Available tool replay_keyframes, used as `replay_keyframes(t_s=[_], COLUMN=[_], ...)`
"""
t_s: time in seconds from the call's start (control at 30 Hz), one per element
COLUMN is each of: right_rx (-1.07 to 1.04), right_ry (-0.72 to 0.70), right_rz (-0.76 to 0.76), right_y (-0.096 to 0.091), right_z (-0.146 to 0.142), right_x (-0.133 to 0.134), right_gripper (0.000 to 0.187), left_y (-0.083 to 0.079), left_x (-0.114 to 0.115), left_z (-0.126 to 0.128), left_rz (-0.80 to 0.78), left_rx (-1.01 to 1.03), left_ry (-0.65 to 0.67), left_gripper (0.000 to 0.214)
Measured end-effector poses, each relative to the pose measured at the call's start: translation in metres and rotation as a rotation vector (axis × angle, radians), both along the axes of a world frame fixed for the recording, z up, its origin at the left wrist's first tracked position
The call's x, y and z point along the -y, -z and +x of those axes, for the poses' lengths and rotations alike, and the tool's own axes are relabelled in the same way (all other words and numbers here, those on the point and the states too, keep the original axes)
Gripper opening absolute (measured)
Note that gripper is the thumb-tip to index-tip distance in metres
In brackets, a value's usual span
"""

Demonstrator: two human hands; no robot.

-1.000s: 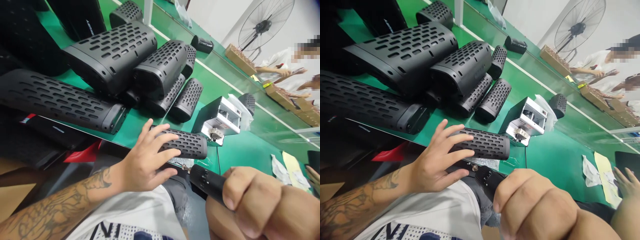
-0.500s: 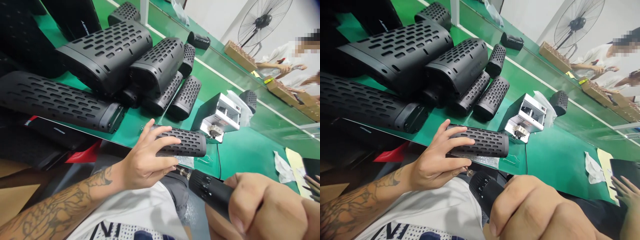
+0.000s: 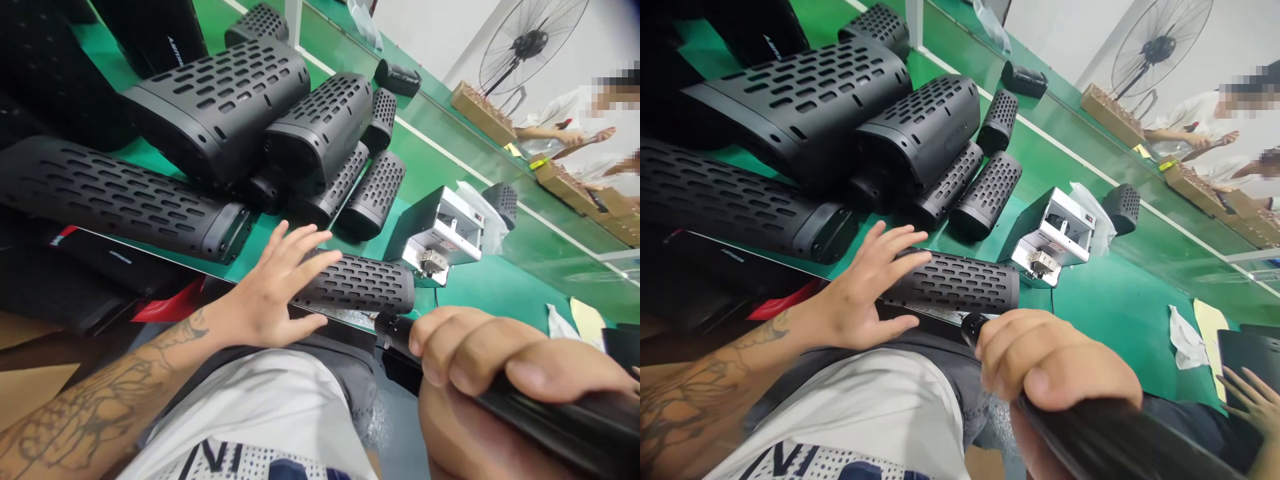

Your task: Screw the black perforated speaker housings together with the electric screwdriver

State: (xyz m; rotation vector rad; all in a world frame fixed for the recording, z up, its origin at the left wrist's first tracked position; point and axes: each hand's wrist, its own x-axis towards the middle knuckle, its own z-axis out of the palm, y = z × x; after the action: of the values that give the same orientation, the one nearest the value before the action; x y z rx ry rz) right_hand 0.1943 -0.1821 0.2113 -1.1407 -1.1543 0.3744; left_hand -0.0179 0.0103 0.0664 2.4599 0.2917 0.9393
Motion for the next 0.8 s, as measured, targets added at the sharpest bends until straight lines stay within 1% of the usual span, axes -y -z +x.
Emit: replay_keyframes(t_s=[0.1,0.17,0.23,0.33,0.43,0.5,0.57,0.63,0.67,0.73,0.77,0.8], right_rx=[-0.035,-0.061,-0.085,-0.125,-0.150,-0.155,-0.149,-0.119,-0.098,-0.072,-0.070,-0.078], right_ry=[0.047,0.065,0.058,-0.010,-0.165,-0.256,-0.276,-0.271,-0.282,-0.308,-0.317,-0.317], right_rz=[-0.012,-0.019,-0.039,-0.094,-0.172,-0.187,-0.169,-0.138,-0.147,-0.191,-0.227,-0.280], right_y=[0.007,0.012,0.014,0.007,-0.008,-0.012,-0.003,0.015,0.025,0.040,0.043,0.042], right_z=[-0.004,-0.007,-0.007,-0.003,0.007,0.013,0.015,0.013,0.011,0.009,0.010,0.013], right_x=[-0.013,-0.016,-0.017,-0.023,-0.037,-0.047,-0.056,-0.062,-0.063,-0.060,-0.054,-0.045], right_gripper=[0.044,0.051,0.053,0.051,0.057,0.057,0.053,0.051,0.051,0.050,0.049,0.049], left_y=[0.018,0.030,0.039,0.046,0.047,0.048,0.049,0.050,0.051,0.051,0.052,0.052], left_x=[-0.014,-0.018,-0.019,-0.019,-0.019,-0.020,-0.021,-0.022,-0.022,-0.022,-0.021,-0.021], left_z=[-0.006,-0.006,-0.004,-0.001,0.000,0.000,0.001,0.002,0.003,0.004,0.004,0.004], left_rz=[-0.124,-0.199,-0.243,-0.248,-0.233,-0.229,-0.226,-0.232,-0.237,-0.242,-0.237,-0.227], left_rx=[-0.089,-0.081,-0.031,0.033,0.049,0.040,0.022,0.008,0.007,0.026,0.039,0.053], left_ry=[0.033,0.058,0.083,0.109,0.107,0.096,0.084,0.063,0.049,0.038,0.045,0.062], left_gripper=[0.123,0.131,0.134,0.131,0.127,0.126,0.125,0.126,0.127,0.126,0.124,0.122])
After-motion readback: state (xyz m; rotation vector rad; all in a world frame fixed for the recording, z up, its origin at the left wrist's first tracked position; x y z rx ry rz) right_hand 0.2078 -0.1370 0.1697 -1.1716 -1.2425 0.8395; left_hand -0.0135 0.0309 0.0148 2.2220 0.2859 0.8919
